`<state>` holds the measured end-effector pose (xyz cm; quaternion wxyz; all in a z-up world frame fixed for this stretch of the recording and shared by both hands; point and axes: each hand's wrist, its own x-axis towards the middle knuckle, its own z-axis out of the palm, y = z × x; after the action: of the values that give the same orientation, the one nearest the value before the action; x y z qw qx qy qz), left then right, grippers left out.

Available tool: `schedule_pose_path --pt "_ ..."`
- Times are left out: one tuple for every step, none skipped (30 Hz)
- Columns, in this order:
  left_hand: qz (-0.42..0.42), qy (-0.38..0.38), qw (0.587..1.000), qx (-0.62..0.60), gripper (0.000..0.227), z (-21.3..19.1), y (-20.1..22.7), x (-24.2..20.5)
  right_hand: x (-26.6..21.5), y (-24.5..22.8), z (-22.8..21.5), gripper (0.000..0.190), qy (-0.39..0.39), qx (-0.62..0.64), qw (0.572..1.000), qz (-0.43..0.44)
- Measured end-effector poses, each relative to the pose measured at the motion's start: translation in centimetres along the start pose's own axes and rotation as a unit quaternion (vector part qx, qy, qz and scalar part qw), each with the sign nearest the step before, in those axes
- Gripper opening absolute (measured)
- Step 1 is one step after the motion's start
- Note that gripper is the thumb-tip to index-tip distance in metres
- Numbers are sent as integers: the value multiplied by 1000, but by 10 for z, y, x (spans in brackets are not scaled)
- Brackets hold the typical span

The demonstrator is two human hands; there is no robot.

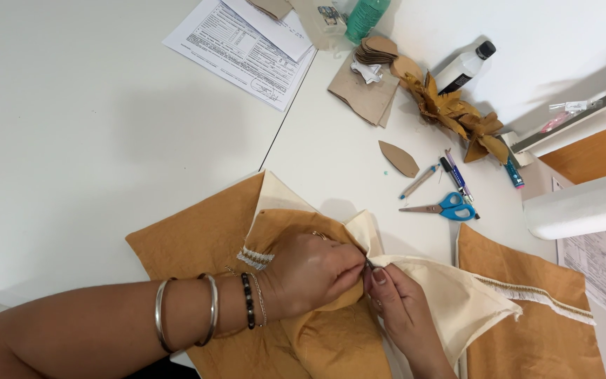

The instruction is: Trimming excess threads from a fabric pillowcase using a small hand tool

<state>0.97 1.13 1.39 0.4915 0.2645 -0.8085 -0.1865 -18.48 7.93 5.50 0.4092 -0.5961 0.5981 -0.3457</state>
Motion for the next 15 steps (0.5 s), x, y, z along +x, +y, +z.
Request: schedule_pose_path --pt "0 0 1000 0 17 0 -1 0 0 1 1 40 1 0 1000 0" --pt "10 -4 1000 4 17 1 -1 -1 0 3 1 39 -1 24 1000 8" --pt "21 -7 1000 8 17 1 -2 -1 0 4 2 38 -2 47 999 16" --pt "21 -8 1000 8 17 1 -2 -1 0 5 3 38 -1 47 999 16" --pt "31 2 999 17 18 0 -2 -1 1 7 4 38 1 82 996 30" --pt "39 11 999 26 20 -1 -1 -1 0 8 5 39 4 118 992 45" --pt "39 10 999 25 20 0 0 -2 0 9 5 39 5 118 992 46" --pt "57 14 998 19 21 0 1 -2 0 10 6 40 9 136 988 65" --pt "75 19 997 13 22 1 2 -2 0 10 7 42 13 154 984 84" --pt "75 18 997 13 22 0 1 -1 1 10 5 42 14 155 984 85" --pt "68 10 997 17 22 0 1 0 0 10 4 41 -2 186 979 88" --pt "64 2 998 24 22 -1 -1 2 2 9 3 40 -18 218 972 89" --pt "65 3 998 25 22 -1 0 1 2 2 -7 40 -18 218 972 87" --pt "38 -5 999 14 14 -1 -1 2 2 -6 -16 51 -92 130 987 16" --pt "11 -12 1000 4 12 -2 -1 2 2 -13 -25 65 -162 37 985 -55"
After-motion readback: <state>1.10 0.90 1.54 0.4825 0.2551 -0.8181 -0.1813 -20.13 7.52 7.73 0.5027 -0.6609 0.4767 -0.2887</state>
